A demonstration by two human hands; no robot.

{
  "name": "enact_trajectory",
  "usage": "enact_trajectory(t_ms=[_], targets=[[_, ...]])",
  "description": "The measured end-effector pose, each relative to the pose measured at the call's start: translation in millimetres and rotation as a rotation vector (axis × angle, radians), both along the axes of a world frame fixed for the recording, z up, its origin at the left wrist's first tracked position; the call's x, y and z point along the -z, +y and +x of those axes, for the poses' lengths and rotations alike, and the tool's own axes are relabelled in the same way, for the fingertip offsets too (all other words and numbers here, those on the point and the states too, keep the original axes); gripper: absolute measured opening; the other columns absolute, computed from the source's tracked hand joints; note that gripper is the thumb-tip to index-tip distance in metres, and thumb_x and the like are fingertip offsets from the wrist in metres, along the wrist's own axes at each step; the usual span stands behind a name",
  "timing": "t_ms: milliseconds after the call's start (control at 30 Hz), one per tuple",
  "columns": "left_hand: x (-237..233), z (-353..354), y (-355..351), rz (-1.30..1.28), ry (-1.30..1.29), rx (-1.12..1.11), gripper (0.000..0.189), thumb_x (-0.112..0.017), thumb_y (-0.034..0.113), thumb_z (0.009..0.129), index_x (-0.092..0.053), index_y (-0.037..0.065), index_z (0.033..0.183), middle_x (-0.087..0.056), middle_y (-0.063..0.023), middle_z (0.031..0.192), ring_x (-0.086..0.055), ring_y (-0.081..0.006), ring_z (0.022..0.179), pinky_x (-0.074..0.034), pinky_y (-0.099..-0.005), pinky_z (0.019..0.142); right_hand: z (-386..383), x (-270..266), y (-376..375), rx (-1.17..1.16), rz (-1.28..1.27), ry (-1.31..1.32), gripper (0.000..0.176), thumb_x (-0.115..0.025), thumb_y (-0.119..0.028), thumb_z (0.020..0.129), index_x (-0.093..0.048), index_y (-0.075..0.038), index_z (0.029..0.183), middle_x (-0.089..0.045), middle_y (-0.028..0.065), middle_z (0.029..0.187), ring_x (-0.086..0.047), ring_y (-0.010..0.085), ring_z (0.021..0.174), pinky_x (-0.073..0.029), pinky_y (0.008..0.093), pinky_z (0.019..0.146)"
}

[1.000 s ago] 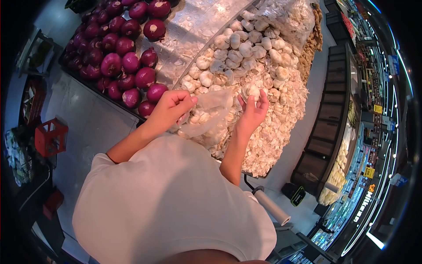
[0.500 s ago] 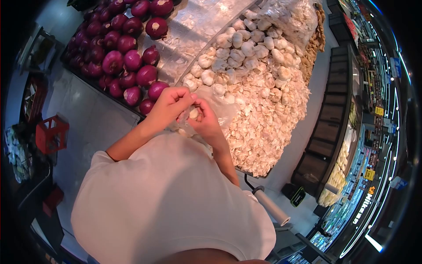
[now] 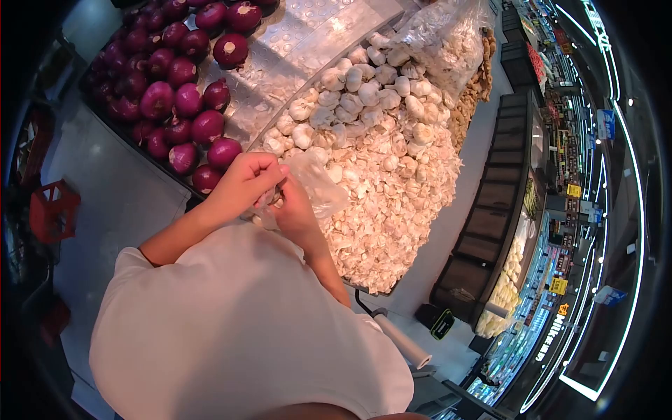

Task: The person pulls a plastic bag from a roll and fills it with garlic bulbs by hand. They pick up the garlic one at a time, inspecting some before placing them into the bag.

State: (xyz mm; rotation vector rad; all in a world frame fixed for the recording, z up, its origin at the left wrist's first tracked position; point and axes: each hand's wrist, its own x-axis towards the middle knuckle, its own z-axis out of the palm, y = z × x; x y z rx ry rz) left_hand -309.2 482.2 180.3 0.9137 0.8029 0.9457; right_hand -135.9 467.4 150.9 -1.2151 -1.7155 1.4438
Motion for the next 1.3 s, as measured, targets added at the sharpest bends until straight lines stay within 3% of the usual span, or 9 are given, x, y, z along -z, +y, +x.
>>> enact_trajectory(t_ms=[333,633,733,900,933,1067,1167,1300], targets=[[2,-3,0,0.032,-0.008,0.007,0.039,-0.06,0.025,0.109,-0.053,0.008,0.074,-0.054,0.0037,0.061,-0.049,-0.0029,0.051,-0.036,-0.0218,0.047,2,14,0,-0.003,-0.021,0.007,0.04,-0.079,-0.011,0.084,-0.063,-0.005,0.12,-0.063,0.0113,0.113,-0.063,0.0312,0.106,-0.051,0.0391,0.092],[-4,-8,-3,0.024,0.088,-0.038,0.037,-0.06,0.024,0.108,-0.055,0.009,0.075,-0.055,0.0029,0.063,-0.048,-0.0027,0.052,-0.037,-0.0211,0.048,5,14,0,0.013,0.217,-0.101,0.039,-0.078,-0.014,0.085,-0.063,-0.006,0.12,-0.061,0.0115,0.113,-0.063,0.0338,0.105,-0.052,0.0399,0.089],[1,-10,-4,0.019,0.107,-0.078,0.036,-0.06,0.023,0.108,-0.053,0.01,0.075,-0.053,0.0031,0.063,-0.046,-0.0034,0.05,-0.036,-0.0217,0.046,3,-10,-4,0.082,0.189,-0.094,0.039,-0.077,-0.014,0.085,-0.064,-0.006,0.121,-0.061,0.0108,0.113,-0.063,0.0345,0.103,-0.053,0.0405,0.088],[-1,-11,-7,-0.009,0.11,-0.114,0.035,-0.06,0.02,0.108,-0.049,0.011,0.075,-0.045,0.0052,0.065,-0.043,-0.0037,0.052,-0.033,-0.0208,0.045,5,2,-6,0.113,0.26,-0.184,0.04,-0.076,-0.012,0.083,-0.066,-0.008,0.122,-0.06,0.0086,0.113,-0.061,0.0306,0.109,-0.053,0.0408,0.089],[3,-13,-6,-0.006,0.098,-0.109,0.038,-0.059,0.024,0.109,-0.05,0.011,0.075,-0.051,0.0032,0.063,-0.044,-0.0038,0.051,-0.034,-0.0222,0.046,5,5,-6,0.112,0.273,-0.2,0.041,-0.076,-0.011,0.082,-0.066,-0.008,0.122,-0.06,0.0081,0.113,-0.061,0.0296,0.11,-0.053,0.0409,0.089],[1,-11,-5,-0.021,0.116,-0.095,0.037,-0.059,0.022,0.109,-0.05,0.01,0.075,-0.049,0.0035,0.063,-0.043,-0.0042,0.05,-0.033,-0.0227,0.045,4,13,-8,0.167,0.323,-0.107,0.038,-0.078,-0.008,0.081,-0.067,-0.005,0.117,-0.06,0.009,0.109,-0.064,0.0261,0.098,-0.055,0.0366,0.078],[1,-7,-1,0.003,0.106,-0.077,0.037,-0.059,0.022,0.109,-0.051,0.01,0.075,-0.049,0.0036,0.062,-0.043,-0.0045,0.05,-0.032,-0.0227,0.045,6,9,-6,0.176,0.253,-0.08,0.036,-0.075,-0.011,0.084,-0.067,-0.007,0.118,-0.063,0.0074,0.113,-0.062,0.0295,0.109,-0.055,0.0391,0.086],[-5,0,4,0.013,0.124,-0.07,0.037,-0.059,0.023,0.109,-0.053,0.008,0.075,-0.051,0.0024,0.061,-0.044,-0.0051,0.049,-0.033,-0.0232,0.046,12,1,-7,0.276,0.328,0.035,0.026,-0.074,-0.011,0.09,-0.069,-0.005,0.115,-0.067,0.0084,0.111,-0.067,0.0263,0.099,-0.056,0.0356,0.08]])
